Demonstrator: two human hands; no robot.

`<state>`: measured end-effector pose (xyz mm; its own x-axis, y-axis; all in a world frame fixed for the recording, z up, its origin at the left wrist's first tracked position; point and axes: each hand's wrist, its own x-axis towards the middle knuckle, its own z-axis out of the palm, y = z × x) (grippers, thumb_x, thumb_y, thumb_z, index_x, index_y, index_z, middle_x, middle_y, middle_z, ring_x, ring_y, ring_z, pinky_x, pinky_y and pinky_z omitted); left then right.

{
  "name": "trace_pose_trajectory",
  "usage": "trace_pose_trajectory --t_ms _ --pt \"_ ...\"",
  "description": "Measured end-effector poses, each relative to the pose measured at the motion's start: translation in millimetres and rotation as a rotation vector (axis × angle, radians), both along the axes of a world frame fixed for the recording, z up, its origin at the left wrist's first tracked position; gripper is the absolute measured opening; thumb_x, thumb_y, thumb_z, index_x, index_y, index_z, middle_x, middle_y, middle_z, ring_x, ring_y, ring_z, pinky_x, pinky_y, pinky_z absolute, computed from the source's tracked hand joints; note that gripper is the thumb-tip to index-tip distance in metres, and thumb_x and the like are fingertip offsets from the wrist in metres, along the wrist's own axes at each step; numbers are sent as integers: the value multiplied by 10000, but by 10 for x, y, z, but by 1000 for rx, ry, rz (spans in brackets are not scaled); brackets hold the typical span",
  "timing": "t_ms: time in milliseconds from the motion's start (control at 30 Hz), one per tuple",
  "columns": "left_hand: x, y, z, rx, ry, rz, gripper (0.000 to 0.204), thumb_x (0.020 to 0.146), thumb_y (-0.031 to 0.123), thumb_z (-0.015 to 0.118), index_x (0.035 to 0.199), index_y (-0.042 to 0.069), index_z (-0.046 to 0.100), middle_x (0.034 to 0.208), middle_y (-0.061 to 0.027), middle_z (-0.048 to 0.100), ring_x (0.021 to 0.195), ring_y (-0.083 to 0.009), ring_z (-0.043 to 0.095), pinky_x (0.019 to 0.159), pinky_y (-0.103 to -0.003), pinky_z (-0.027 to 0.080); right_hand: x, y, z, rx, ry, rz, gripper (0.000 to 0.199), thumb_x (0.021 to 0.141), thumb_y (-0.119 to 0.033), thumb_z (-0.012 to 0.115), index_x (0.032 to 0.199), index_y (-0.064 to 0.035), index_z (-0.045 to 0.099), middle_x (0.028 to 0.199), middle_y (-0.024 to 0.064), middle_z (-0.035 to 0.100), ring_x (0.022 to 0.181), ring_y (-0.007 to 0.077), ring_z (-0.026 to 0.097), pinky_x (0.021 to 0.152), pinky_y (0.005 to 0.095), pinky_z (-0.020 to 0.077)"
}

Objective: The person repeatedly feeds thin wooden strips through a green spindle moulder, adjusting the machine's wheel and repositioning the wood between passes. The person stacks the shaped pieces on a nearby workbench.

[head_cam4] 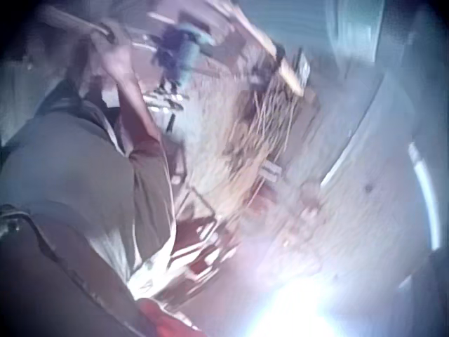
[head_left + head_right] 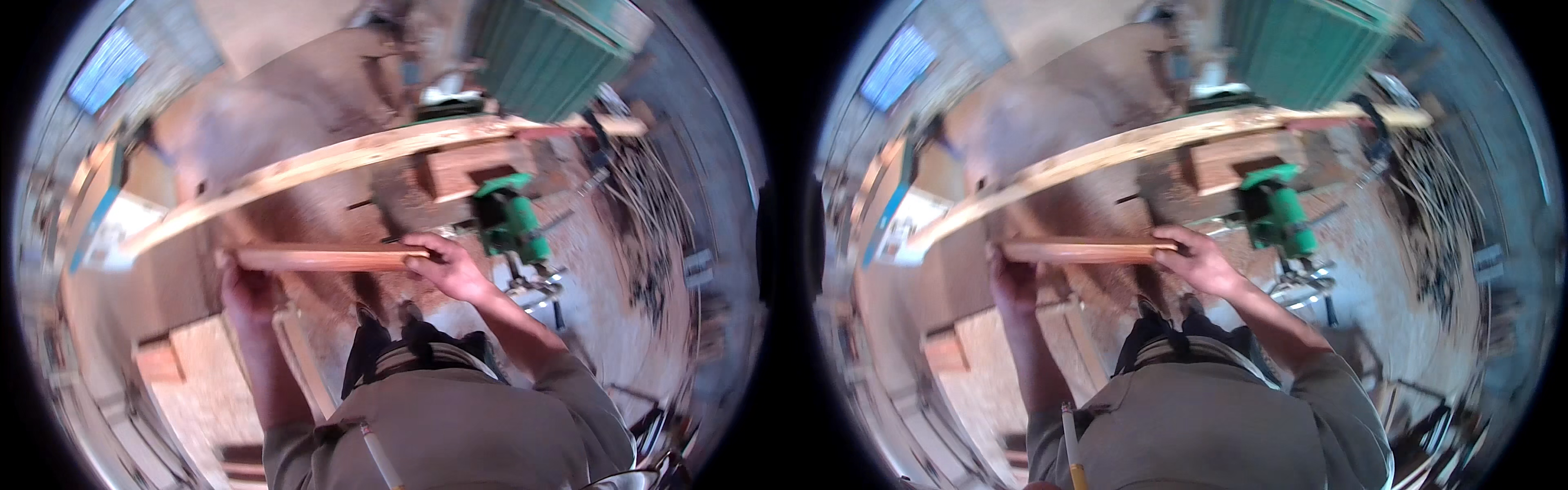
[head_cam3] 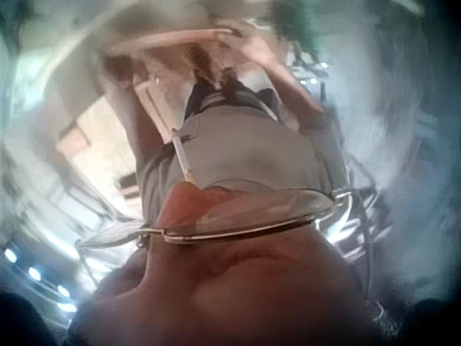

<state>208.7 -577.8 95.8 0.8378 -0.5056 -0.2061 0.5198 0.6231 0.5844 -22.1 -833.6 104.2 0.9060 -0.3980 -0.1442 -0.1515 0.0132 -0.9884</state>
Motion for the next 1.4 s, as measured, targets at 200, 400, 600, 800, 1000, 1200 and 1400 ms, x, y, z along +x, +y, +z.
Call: trace_pose_trajectory --t_ms 200,400,600,800,1000,1200,1400 --pt "255 -420 -298 -55 -17 -203 251 916 272 544 1053 67 588 1106 -102 624 1038 -225 594 916 -375 495 16 -472 64 389 -188 -261 402 926 -152 547 1249 51 420 911 75 575 732 160 617 641 276 518" --pt "249 -871 -362 18 -18 -187 413 943 386 435 1076 14 553 1115 -121 610 1092 -253 560 1032 -430 380 7 -652 86 289 -121 -457 411 948 -178 492 1278 49 403 916 88 567 726 181 624 630 295 530" --pt "645 -835 -1028 -515 -93 -554 526 889 596 410 927 97 571 997 -52 631 952 -221 591 902 -477 459 76 -727 -49 309 -165 -534 363 952 -209 466 1217 39 463 864 108 611 716 172 622 615 291 511" --pt "280 -1127 -292 -16 39 -166 675 920 585 322 1260 14 440 1290 -185 489 1192 -302 480 996 -455 403 118 -819 -63 404 -196 -550 403 961 -183 445 1299 30 390 926 109 597 756 190 623 596 297 521" --pt "130 -1309 -388 65 38 -61 439 963 374 411 1245 40 452 1266 -143 515 1157 -278 507 1022 -454 374 26 -1048 50 355 -180 -594 383 936 -146 477 1275 22 419 941 103 600 771 175 616 612 296 531" --pt "17 -1354 -268 5 31 63 254 923 159 495 1119 6 550 1033 -109 632 979 -209 612 1026 -433 400 -543 -1215 362 73 -248 -691 307 931 -108 495 1217 1 482 1134 90 564 912 175 579 725 310 515" --pt "424 -1227 -848 155 89 129 307 924 198 499 1126 -30 537 1124 -188 600 1021 -291 606 845 -430 547 -1306 -1236 424 182 -321 -769 227 927 -116 520 1106 21 549 1054 103 613 854 165 596 690 299 510"
